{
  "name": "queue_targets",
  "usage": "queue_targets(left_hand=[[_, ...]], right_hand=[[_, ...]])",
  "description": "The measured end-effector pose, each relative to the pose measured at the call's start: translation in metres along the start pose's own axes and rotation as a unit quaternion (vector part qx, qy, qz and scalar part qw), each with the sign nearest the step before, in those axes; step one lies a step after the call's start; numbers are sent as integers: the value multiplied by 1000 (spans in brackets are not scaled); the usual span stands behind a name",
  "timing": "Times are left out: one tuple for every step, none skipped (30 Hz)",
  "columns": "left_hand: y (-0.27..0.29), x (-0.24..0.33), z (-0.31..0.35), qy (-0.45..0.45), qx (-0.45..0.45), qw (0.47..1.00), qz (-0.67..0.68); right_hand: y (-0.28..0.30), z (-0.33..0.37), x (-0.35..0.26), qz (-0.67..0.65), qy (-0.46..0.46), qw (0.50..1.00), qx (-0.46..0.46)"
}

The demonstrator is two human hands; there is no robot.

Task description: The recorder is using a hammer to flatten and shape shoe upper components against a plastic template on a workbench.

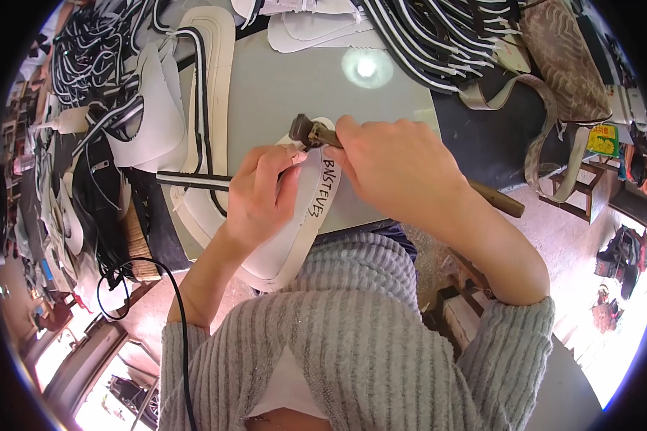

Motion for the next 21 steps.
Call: queue_targets(left_hand=[[1, 0, 0, -2, 6, 1000, 6], [2, 1, 0, 0, 7, 1000, 5], [2, 1, -1, 10, 12, 1000, 16], [4, 0, -1, 21, 17, 999, 27], [3, 0, -2, 19, 16, 999, 28], [4, -2, -2, 34, 19, 998, 45], [4, -5, -2, 49, 22, 997, 62], [4, -3, -3, 49, 22, 997, 62], [6, -8, -3, 87, 34, 992, 90], [8, -13, -2, 124, 46, 984, 119], [7, -15, -2, 125, 47, 984, 118], [6, -9, -4, 73, 31, 994, 78], [4, -2, -4, 21, 16, 999, 38], [5, -3, -3, 21, 16, 999, 37], [4, 0, -2, 1, 2, 1000, 9], [2, 3, -2, -20, -11, 1000, -18], [1, 2, -2, -20, -11, 1000, -18], [2, 3, -2, -24, -2, 1000, -16], [3, 3, -2, -29, 7, 999, -13], [3, 4, -3, -29, 6, 999, -12], [3, 5, -4, -33, 3, 999, -17]], right_hand=[[4, -1, 0, 0, 2, 1000, 0], [13, -1, 3, -20, -19, 1000, 14], [19, 0, 6, -40, -40, 998, 28], [15, 1, 5, -41, -38, 998, 27], [9, 4, 5, -36, -29, 999, 28], [2, 7, 5, -31, -20, 999, 29], [-3, 9, 5, -31, -22, 999, 30], [-12, 11, 3, -15, -18, 1000, 9], [-18, 13, 2, 2, -14, 1000, -11], [-17, 13, 2, 1, -14, 1000, -12], [-17, 12, 3, -1, -14, 1000, -21], [-17, 11, 4, -2, -13, 999, -31], [-17, 9, 6, -2, -13, 999, -31], [-15, 7, 9, -6, -13, 1000, -23], [-12, 5, 10, -10, -12, 1000, -15], [-7, 3, 10, -11, -12, 1000, -15], [3, 2, 10, -30, -17, 999, 3], [9, 1, 11, -49, -22, 998, 20], [8, 0, 12, -50, -22, 998, 19], [7, -2, 10, -45, -1, 999, 28], [8, -2, 7, -40, 19, 998, 38]])
Point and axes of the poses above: each hand's wrist, its own z-axis away from the middle knuckle, its own y-axis out of the back of the hand, x = y × z, the point moved 9 cm from there along -z, towards the middle knuckle, and after that the axes turned 14 degrees about z, right-handed, at the moved point
